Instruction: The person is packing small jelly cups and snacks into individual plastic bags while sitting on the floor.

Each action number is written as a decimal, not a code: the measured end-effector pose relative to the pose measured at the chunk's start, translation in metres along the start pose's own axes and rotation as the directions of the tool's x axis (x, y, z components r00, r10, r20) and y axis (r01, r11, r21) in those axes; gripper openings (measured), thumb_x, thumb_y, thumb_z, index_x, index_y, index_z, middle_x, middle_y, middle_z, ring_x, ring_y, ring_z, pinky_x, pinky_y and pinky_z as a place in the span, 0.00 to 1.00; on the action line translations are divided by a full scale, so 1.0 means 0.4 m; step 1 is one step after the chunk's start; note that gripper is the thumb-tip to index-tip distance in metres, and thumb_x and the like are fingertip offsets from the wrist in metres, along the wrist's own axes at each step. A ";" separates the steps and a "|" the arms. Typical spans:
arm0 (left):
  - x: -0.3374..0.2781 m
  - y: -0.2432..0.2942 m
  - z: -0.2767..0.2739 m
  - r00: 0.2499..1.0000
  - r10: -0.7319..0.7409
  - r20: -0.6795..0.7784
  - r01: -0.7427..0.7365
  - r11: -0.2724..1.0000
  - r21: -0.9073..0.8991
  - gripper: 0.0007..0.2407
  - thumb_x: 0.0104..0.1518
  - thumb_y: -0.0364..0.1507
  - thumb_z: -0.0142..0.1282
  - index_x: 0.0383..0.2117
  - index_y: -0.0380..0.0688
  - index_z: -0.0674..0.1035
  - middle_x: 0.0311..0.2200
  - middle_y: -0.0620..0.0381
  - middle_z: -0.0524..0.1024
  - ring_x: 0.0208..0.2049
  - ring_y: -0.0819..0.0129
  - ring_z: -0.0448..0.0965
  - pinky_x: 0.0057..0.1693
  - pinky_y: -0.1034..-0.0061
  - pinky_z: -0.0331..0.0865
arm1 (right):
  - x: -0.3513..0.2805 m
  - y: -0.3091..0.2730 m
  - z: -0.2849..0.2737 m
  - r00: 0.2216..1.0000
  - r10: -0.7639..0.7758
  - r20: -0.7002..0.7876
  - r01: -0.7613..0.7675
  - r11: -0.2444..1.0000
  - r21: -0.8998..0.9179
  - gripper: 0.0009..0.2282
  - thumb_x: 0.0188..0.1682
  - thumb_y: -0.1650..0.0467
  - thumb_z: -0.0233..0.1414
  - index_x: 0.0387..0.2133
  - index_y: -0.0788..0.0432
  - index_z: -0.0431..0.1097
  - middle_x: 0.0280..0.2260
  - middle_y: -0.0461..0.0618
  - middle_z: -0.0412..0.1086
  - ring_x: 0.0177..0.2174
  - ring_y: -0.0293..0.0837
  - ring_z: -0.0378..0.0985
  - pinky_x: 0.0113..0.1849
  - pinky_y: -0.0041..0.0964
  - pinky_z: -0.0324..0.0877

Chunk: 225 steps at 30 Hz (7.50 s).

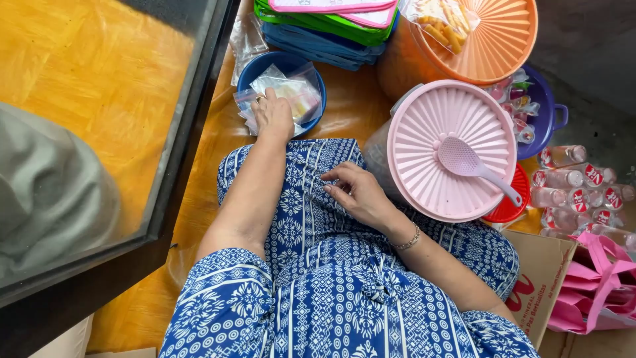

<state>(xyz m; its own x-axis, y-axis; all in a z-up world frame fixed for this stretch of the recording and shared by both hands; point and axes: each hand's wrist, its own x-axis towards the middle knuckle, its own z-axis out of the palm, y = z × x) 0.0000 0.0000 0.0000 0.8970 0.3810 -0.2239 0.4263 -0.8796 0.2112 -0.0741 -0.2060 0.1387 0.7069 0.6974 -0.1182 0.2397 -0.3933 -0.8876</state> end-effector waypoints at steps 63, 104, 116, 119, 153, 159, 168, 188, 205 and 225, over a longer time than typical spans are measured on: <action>-0.515 0.317 -0.349 0.944 0.194 -0.266 -0.095 -0.613 -0.785 0.12 0.58 0.27 0.40 0.47 0.45 0.65 0.41 0.44 0.71 0.43 0.61 0.71 0.48 0.65 0.68 | -0.186 -0.014 -0.117 0.935 0.160 -0.317 0.208 0.475 0.855 0.08 0.43 0.71 0.45 0.33 0.64 0.64 0.25 0.62 0.68 0.24 0.54 0.74 0.24 0.40 0.73; -0.583 0.353 -0.378 0.600 0.625 -0.500 -0.776 0.302 -0.553 0.05 0.45 0.26 0.49 0.14 0.45 0.74 0.11 0.58 0.71 0.21 0.58 0.72 0.33 0.74 0.61 | -0.262 -0.131 -0.194 0.860 -0.096 -0.501 0.239 0.944 0.229 0.14 0.46 0.70 0.44 0.11 0.60 0.60 0.09 0.44 0.53 0.15 0.32 0.53 0.20 0.24 0.56; -0.565 0.367 -0.376 0.659 0.539 -0.525 -0.727 0.277 -0.628 0.04 0.44 0.25 0.53 0.14 0.44 0.75 0.10 0.58 0.70 0.19 0.60 0.72 0.31 0.76 0.63 | -0.289 -0.140 -0.200 0.828 -0.013 -0.560 0.149 0.969 0.197 0.04 0.41 0.72 0.51 0.24 0.63 0.68 0.16 0.49 0.63 0.21 0.32 0.65 0.26 0.26 0.65; -0.567 0.374 -0.389 0.665 0.555 -0.499 -0.712 0.272 -0.647 0.04 0.42 0.25 0.55 0.14 0.43 0.75 0.10 0.58 0.70 0.19 0.62 0.71 0.31 0.77 0.63 | -0.291 -0.130 -0.203 0.840 -0.004 -0.543 0.176 0.948 0.266 0.04 0.42 0.73 0.50 0.23 0.64 0.68 0.16 0.48 0.64 0.21 0.32 0.65 0.27 0.26 0.66; -0.609 0.388 -0.380 0.239 0.635 -0.735 -0.971 0.137 -0.197 0.07 0.43 0.28 0.54 0.21 0.41 0.67 0.49 0.43 0.61 0.55 0.49 0.54 0.60 0.59 0.39 | -0.285 -0.069 -0.251 0.822 -0.037 -0.569 0.031 0.999 -0.020 0.12 0.36 0.78 0.43 0.34 0.63 0.68 0.26 0.57 0.68 0.32 0.40 0.68 0.34 0.36 0.65; -0.579 0.392 -0.329 0.342 0.745 -0.573 -0.930 0.354 -0.095 0.40 0.34 0.31 0.67 0.55 0.37 0.52 0.56 0.40 0.50 0.59 0.43 0.37 0.58 0.45 0.22 | -0.289 -0.095 -0.235 0.875 0.005 -0.484 -0.002 1.000 0.007 0.08 0.36 0.72 0.53 0.29 0.59 0.68 0.23 0.49 0.69 0.29 0.30 0.65 0.28 0.26 0.64; -0.550 0.402 -0.316 0.331 0.640 -0.694 -0.927 0.357 -0.112 0.18 0.37 0.30 0.54 0.36 0.37 0.70 0.25 0.55 0.67 0.34 0.58 0.69 0.56 0.42 0.36 | -0.311 -0.103 -0.274 0.897 0.128 -0.422 -0.041 0.977 0.209 0.15 0.30 0.81 0.50 0.34 0.64 0.67 0.25 0.49 0.63 0.19 0.32 0.65 0.20 0.22 0.64; -0.478 0.419 -0.443 0.637 0.693 -0.338 -0.700 0.336 -0.630 0.13 0.39 0.34 0.53 0.29 0.41 0.72 0.27 0.57 0.74 0.29 0.66 0.74 0.36 0.75 0.64 | -0.346 0.152 -0.633 0.713 0.256 -0.652 -0.129 0.963 0.236 0.04 0.46 0.76 0.48 0.33 0.65 0.64 0.25 0.49 0.67 0.19 0.33 0.66 0.24 0.21 0.67; -0.415 0.484 -0.439 0.801 0.582 -0.141 -0.458 0.443 -0.771 0.13 0.38 0.32 0.56 0.31 0.43 0.73 0.27 0.56 0.76 0.30 0.69 0.76 0.37 0.79 0.68 | 0.004 0.525 -0.729 0.720 0.453 -0.525 -0.618 0.763 -0.189 0.30 0.33 0.61 0.57 0.50 0.51 0.53 0.44 0.61 0.50 0.44 0.60 0.57 0.46 0.49 0.53; -0.416 0.495 -0.428 0.747 0.641 -0.179 -0.511 0.380 -0.771 0.11 0.41 0.32 0.52 0.30 0.43 0.73 0.27 0.57 0.74 0.29 0.69 0.74 0.36 0.78 0.65 | 0.016 0.592 -0.707 0.649 0.481 -0.589 -0.747 0.549 -0.374 0.10 0.37 0.60 0.53 0.25 0.51 0.70 0.36 0.54 0.55 0.33 0.56 0.66 0.37 0.46 0.63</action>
<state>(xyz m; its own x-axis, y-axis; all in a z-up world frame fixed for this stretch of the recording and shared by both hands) -0.0448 -0.1888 0.2419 0.9637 -0.2281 0.1384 -0.2066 -0.3097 0.9281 0.1754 -0.4640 0.0536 0.9662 -0.0901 -0.2416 -0.1478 -0.9614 -0.2322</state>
